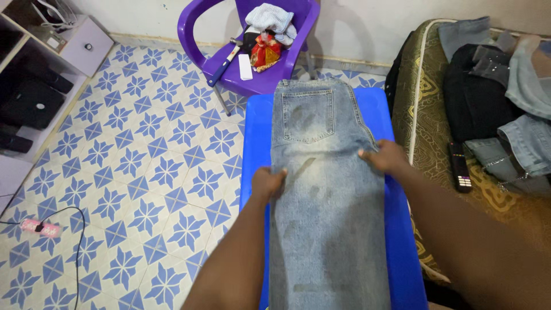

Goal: The person picks up a pair of jeans from a bed, folds them into a rectangular shape on a small blue table, and places them into a closet shelf.

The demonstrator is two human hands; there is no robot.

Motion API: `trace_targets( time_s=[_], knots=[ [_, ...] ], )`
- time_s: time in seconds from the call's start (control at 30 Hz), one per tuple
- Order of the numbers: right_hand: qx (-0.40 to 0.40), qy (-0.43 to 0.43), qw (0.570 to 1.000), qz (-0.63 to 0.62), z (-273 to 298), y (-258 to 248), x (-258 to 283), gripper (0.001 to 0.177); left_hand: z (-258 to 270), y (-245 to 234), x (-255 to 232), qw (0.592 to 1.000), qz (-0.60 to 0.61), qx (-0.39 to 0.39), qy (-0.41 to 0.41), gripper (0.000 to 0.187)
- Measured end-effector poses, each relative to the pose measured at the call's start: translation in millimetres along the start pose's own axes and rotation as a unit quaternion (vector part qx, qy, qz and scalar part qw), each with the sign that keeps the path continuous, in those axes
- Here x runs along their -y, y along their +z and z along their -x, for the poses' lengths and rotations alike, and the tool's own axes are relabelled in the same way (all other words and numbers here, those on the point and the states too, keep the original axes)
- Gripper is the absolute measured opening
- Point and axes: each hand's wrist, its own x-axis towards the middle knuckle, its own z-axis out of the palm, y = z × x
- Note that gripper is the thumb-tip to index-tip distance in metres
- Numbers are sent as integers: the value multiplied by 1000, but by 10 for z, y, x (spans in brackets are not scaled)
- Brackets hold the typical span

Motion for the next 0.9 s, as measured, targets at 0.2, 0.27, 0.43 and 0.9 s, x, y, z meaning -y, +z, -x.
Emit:
trace_targets(
  time_s=[0.2,0.27,0.43,0.9],
  knots=[
    [-3,97,977,-189,756,82,-233,82,710,36,386,996,73,12,-45,53],
    [30,111,979,-168,764,38,-197,66,792,26,352,1000,21,6,6,44],
    [10,120,968,-219,642,2,53,40,521,11,258,998,25,-35,44,44],
    [-36,140,935,-323,393,187,196,41,141,108,256,988,128,-78,32,49]
  ],
)
